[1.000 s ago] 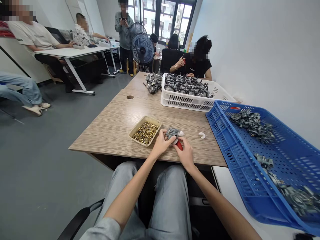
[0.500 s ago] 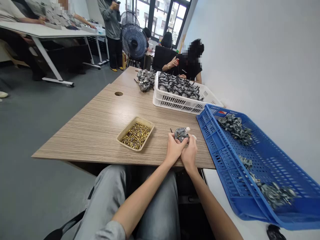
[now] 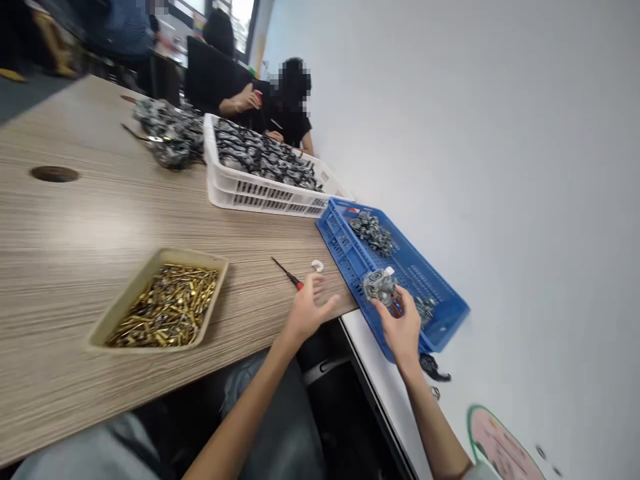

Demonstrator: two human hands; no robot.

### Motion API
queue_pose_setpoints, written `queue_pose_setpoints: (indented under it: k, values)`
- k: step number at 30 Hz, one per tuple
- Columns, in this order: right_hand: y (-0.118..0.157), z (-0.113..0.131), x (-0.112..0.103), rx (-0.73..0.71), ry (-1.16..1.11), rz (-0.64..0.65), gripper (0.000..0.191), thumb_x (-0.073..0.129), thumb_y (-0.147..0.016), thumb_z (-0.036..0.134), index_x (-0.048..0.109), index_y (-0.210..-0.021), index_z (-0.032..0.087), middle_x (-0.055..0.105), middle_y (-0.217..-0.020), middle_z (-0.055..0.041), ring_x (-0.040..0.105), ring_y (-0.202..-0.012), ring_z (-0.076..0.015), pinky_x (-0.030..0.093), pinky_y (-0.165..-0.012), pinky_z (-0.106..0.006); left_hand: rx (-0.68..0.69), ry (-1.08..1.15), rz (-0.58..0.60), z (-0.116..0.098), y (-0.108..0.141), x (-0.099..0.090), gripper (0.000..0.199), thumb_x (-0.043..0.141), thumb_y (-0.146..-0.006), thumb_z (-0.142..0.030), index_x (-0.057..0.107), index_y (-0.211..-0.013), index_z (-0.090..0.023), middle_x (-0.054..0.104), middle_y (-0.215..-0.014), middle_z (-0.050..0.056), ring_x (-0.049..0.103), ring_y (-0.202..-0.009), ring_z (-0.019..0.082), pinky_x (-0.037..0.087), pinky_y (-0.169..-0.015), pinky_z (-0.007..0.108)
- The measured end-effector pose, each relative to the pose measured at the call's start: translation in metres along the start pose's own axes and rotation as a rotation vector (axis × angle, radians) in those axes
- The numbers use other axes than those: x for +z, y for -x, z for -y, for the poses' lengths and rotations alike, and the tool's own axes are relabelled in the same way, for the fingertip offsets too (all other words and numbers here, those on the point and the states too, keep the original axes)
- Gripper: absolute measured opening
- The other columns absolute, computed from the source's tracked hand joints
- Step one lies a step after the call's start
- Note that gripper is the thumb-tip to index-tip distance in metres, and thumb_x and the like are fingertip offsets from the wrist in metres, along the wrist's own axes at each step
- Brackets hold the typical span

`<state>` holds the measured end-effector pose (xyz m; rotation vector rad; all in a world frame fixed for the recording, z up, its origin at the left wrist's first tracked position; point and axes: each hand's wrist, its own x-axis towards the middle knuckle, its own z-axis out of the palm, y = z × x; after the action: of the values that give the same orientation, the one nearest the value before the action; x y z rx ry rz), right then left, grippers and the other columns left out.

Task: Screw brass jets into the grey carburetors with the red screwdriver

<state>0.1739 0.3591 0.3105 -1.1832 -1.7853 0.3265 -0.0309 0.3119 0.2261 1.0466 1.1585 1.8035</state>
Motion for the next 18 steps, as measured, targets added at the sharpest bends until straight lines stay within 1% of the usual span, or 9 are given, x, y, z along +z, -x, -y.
queue_pose_setpoints:
  k: [2,5,7,9,11,12,14,16,18]
  values:
    - [0.005,-0.001,-0.05,0.045,0.057,-0.089,0.054,0.082,-0.082,0.053,0.066,-0.123,0.022,0.071,-0.119,-0.0099,0.068,-0.11,-0.0267,0.06,-0.091,-0.041,0.01,-0.078,-0.016,0.009,0.005,-0.012,0.051,0.08,-0.085,-0.046,0.055,-0.122,-0.022,0.067,-0.132,0.018,0.072,-0.119,0.034,0.058,-0.105,0.056]
    - [0.012,-0.01,-0.135,0.087,0.184,-0.231,0.054,0.084,-0.077,0.052,0.068,-0.119,0.022,0.072,-0.115,-0.0104,0.068,-0.104,-0.0265,0.058,-0.094,-0.043,0.06,-0.182,-0.002,0.016,0.008,-0.023,0.048,0.075,-0.088,-0.049,0.054,-0.122,-0.022,0.069,-0.126,0.014,0.074,-0.116,0.031,0.059,-0.104,0.053]
    - [0.021,-0.029,-0.197,0.106,0.396,-0.39,0.056,0.083,-0.073,0.055,0.069,-0.116,0.022,0.072,-0.111,-0.0109,0.068,-0.096,-0.0272,0.057,-0.091,-0.045,0.093,-0.241,0.0,0.016,0.008,-0.024,0.046,0.073,-0.089,-0.049,0.055,-0.122,-0.022,0.07,-0.125,0.013,0.074,-0.115,0.03,0.06,-0.102,0.051]
    - [0.037,-0.056,-0.256,0.21,0.625,-0.497,0.06,0.08,-0.07,0.056,0.069,-0.117,0.021,0.072,-0.112,-0.0137,0.068,-0.093,-0.0296,0.055,-0.09,-0.048,0.111,-0.281,0.003,0.015,0.009,-0.023,0.047,0.072,-0.088,-0.049,0.055,-0.122,-0.021,0.071,-0.123,0.013,0.074,-0.113,0.03,0.061,-0.1,0.05]
    - [0.06,-0.083,-0.307,0.326,0.878,-0.551,0.058,0.073,-0.07,0.056,0.069,-0.114,0.019,0.071,-0.103,-0.0159,0.066,-0.09,-0.0322,0.053,-0.09,-0.052,0.126,-0.309,0.01,0.014,0.009,-0.022,0.047,0.072,-0.087,-0.05,0.056,-0.121,-0.021,0.071,-0.122,0.013,0.074,-0.112,0.03,0.061,-0.1,0.05]
    - [0.074,-0.094,-0.326,0.359,0.929,-0.564,0.055,0.071,-0.07,0.054,0.069,-0.111,0.018,0.07,-0.101,-0.018,0.065,-0.094,-0.0351,0.051,-0.092,-0.055,0.133,-0.321,0.016,0.013,0.009,-0.022,0.048,0.072,-0.087,-0.05,0.057,-0.121,-0.021,0.071,-0.122,0.013,0.074,-0.112,0.03,0.06,-0.1,0.05]
    - [0.104,-0.109,-0.354,0.408,0.989,-0.575,0.05,0.068,-0.07,0.052,0.068,-0.105,0.017,0.067,-0.099,-0.0213,0.063,-0.101,-0.04,0.049,-0.092,-0.058,0.137,-0.339,0.027,0.012,0.008,-0.022,0.047,0.072,-0.086,-0.051,0.057,-0.119,-0.021,0.072,-0.12,0.013,0.074,-0.112,0.03,0.06,-0.1,0.049]
    - [0.133,-0.116,-0.369,0.451,1.03,-0.577,0.043,0.065,-0.07,0.051,0.067,-0.097,0.018,0.066,-0.096,-0.0214,0.063,-0.099,-0.042,0.049,-0.086,-0.061,0.131,-0.341,0.034,0.011,0.008,-0.023,0.046,0.072,-0.086,-0.051,0.058,-0.118,-0.021,0.072,-0.119,0.012,0.074,-0.112,0.03,0.06,-0.1,0.048]
    - [0.16,-0.117,-0.374,0.476,1.068,-0.562,0.035,0.064,-0.073,0.052,0.066,-0.088,0.02,0.064,-0.094,-0.0192,0.065,-0.091,-0.0419,0.049,-0.078,-0.062,0.122,-0.34,0.035,0.01,0.008,-0.023,0.046,0.072,-0.085,-0.051,0.058,-0.117,-0.021,0.072,-0.119,0.012,0.074,-0.111,0.029,0.061,-0.1,0.048]
